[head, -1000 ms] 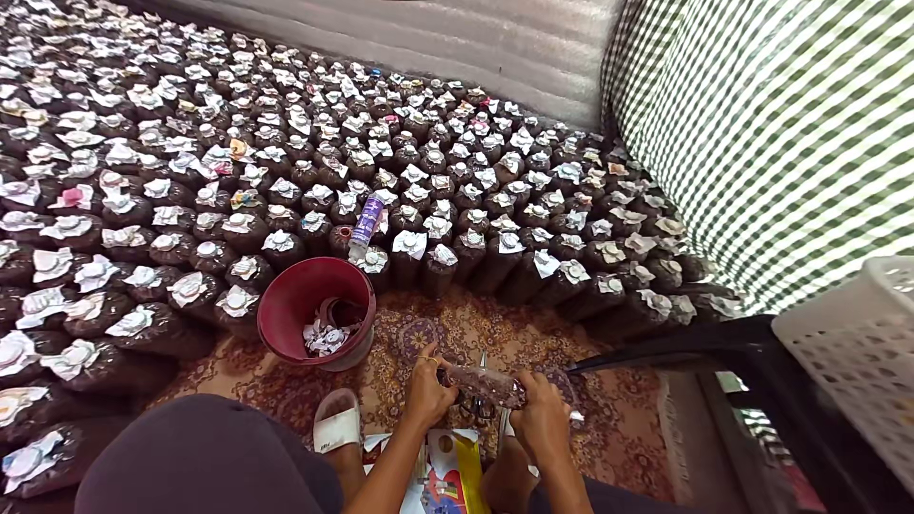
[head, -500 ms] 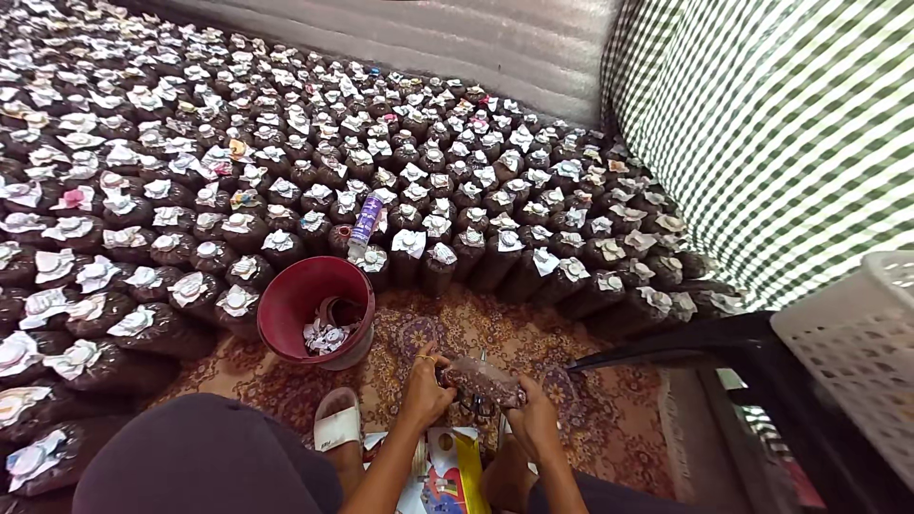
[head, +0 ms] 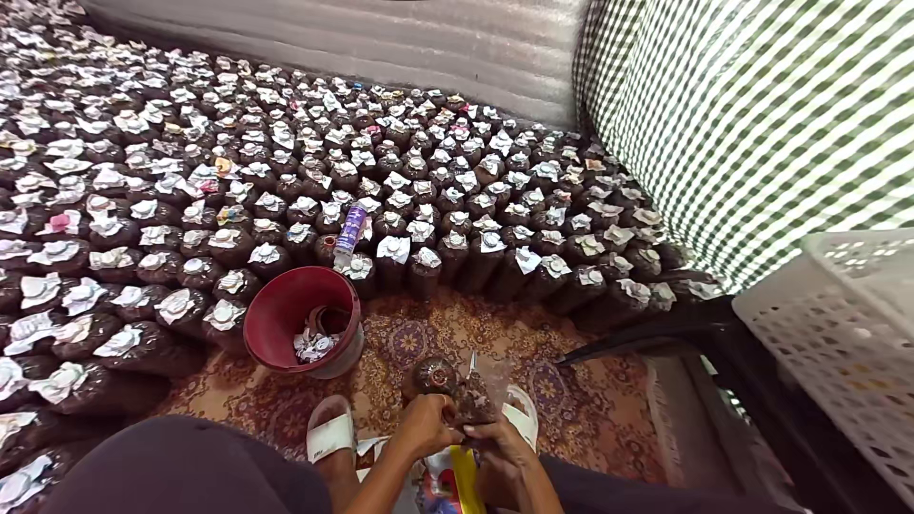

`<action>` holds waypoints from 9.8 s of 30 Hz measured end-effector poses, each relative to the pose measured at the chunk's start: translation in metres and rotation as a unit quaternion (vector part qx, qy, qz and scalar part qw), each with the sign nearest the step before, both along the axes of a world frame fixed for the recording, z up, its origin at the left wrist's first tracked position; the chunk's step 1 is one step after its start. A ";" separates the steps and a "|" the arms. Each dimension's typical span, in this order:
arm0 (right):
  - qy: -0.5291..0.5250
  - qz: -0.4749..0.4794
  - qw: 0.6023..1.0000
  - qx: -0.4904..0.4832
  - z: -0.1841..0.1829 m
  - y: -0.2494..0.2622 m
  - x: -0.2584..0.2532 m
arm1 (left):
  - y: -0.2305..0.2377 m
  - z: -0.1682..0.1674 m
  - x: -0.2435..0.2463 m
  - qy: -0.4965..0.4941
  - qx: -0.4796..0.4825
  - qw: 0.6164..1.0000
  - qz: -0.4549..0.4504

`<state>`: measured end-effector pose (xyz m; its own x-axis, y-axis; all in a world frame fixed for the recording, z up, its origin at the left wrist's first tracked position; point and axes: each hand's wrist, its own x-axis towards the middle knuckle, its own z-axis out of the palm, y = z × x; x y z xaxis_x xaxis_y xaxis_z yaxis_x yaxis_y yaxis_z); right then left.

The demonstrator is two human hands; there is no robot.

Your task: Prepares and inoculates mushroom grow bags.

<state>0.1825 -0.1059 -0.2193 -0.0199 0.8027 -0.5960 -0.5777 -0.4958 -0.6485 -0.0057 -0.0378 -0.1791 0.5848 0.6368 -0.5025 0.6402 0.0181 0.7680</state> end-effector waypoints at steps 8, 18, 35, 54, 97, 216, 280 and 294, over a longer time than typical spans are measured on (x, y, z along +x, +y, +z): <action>-0.057 0.146 0.988 0.010 0.024 -0.005 0.030 | 0.002 0.016 -0.003 0.047 0.074 0.994 -0.064; -0.443 0.112 0.882 -0.112 0.006 0.023 0.030 | -0.040 -0.071 -0.016 0.301 -0.028 0.931 -0.203; -0.651 0.326 0.684 -0.040 0.047 0.075 -0.073 | 0.030 -0.058 -0.037 0.118 0.066 0.986 0.097; -0.748 0.292 0.523 0.287 0.125 0.066 -0.059 | -0.013 -0.056 0.007 -0.129 0.144 0.933 0.303; -0.351 0.225 0.909 -0.001 -0.011 0.082 -0.018 | -0.002 -0.067 0.003 -0.071 -0.128 0.921 0.361; -0.521 0.371 0.767 -0.041 0.051 0.070 0.007 | 0.002 -0.051 -0.026 0.322 -0.068 0.944 -0.004; -0.776 0.233 0.583 0.068 0.077 0.045 0.006 | 0.028 -0.028 0.018 -0.031 0.138 0.953 0.269; -0.786 0.224 0.571 0.076 0.085 0.046 0.000 | 0.030 -0.022 0.018 -0.005 0.118 0.958 0.260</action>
<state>0.1829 -0.0597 -0.1348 0.2213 0.9716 -0.0841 0.9400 -0.2355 -0.2469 0.0123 -0.0083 -0.2013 0.1610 0.9388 -0.3044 0.5844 0.1578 0.7960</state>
